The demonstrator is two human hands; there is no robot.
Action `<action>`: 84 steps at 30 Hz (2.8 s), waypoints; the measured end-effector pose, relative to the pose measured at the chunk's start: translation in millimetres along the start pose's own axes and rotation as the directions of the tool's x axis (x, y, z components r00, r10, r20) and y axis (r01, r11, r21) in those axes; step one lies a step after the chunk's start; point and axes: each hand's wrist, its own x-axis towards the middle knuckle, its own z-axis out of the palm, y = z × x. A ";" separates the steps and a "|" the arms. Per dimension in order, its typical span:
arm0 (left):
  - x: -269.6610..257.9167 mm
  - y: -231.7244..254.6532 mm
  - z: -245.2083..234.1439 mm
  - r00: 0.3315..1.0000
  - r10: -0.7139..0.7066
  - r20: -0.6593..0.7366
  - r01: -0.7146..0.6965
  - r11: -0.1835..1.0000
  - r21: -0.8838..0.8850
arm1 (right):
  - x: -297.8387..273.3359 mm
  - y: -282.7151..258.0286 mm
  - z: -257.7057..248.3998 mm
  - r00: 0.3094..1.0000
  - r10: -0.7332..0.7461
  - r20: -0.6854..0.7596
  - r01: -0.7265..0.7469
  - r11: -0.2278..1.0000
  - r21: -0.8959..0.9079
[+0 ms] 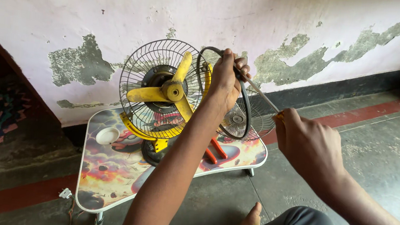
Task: The person uses a screwdriver to adjust a rubber grommet on a metal fan cage, then places the cage onto the fan blades and secures it by hand.
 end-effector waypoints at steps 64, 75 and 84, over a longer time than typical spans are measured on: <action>-15.8 -15.6 29.7 0.986 0.134 -0.096 -0.133 0.991 0.021 | 13.2 68.3 48.1 0.706 -0.513 0.488 -0.706 -0.448 0.549; -14.6 -18.0 15.9 0.991 0.087 -0.103 -0.088 0.996 -0.010 | 9.6 40.3 28.7 0.987 0.017 0.162 -0.096 0.865 0.492; -16.9 -25.6 13.8 0.988 0.099 -0.118 -0.106 0.993 -0.056 | -14.3 23.6 36.1 0.860 -0.307 -0.407 0.144 0.912 -0.383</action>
